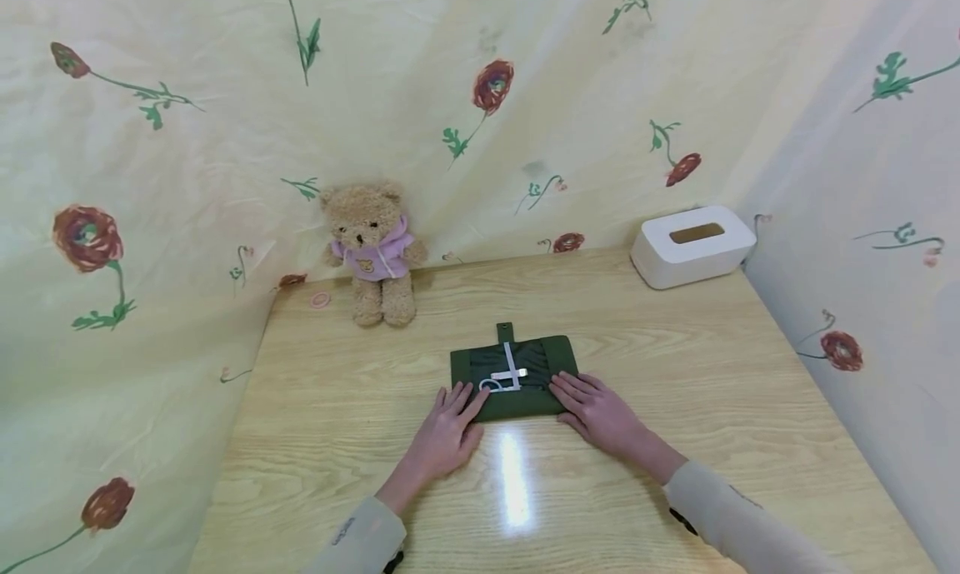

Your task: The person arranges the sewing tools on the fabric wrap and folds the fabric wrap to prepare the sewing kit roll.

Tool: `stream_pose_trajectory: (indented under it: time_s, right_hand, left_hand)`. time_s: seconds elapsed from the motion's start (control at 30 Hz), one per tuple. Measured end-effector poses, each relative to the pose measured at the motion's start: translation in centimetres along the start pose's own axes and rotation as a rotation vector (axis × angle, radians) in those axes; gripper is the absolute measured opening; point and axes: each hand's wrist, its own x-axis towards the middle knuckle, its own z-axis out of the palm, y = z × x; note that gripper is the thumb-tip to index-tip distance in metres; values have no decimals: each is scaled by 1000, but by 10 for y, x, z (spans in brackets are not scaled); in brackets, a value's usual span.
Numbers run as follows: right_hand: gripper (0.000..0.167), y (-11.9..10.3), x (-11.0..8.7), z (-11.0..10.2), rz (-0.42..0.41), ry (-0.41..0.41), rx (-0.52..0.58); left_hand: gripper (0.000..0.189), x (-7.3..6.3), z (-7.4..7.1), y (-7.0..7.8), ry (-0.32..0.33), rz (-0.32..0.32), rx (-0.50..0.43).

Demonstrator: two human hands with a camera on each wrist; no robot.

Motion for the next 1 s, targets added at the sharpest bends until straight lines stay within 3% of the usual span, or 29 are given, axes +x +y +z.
stream_pose_trajectory:
  time_s: [0.1,0.27,0.43,0.53,0.73,0.9,1.0]
  right_hand:
    - [54,0,1,-1,4,-8,8]
    - [53,0,6,-4,17,-4,13]
    - [47,1,12,-9,43,-9,32]
    - [42,3,17,-14,94,-34,82]
    - [31,8,30,-25,236,-104,197]
    - [25,17,45,-33,257,-144,296]
    - [21,24,55,-37,274,-161,353]
  left_hand:
    - [56,0,0,1,-17,12,61]
    - [53,2,2,1,61,53,197]
    - [46,7,-1,3,107,19,129]
    - [40,12,-6,4,103,-21,68]
    - [31,27,-21,2,13,-107,-33]
    - [24,47,-39,-3,-71,-164,-142]
    - [24,61,-50,-8,-155,-208,-210]
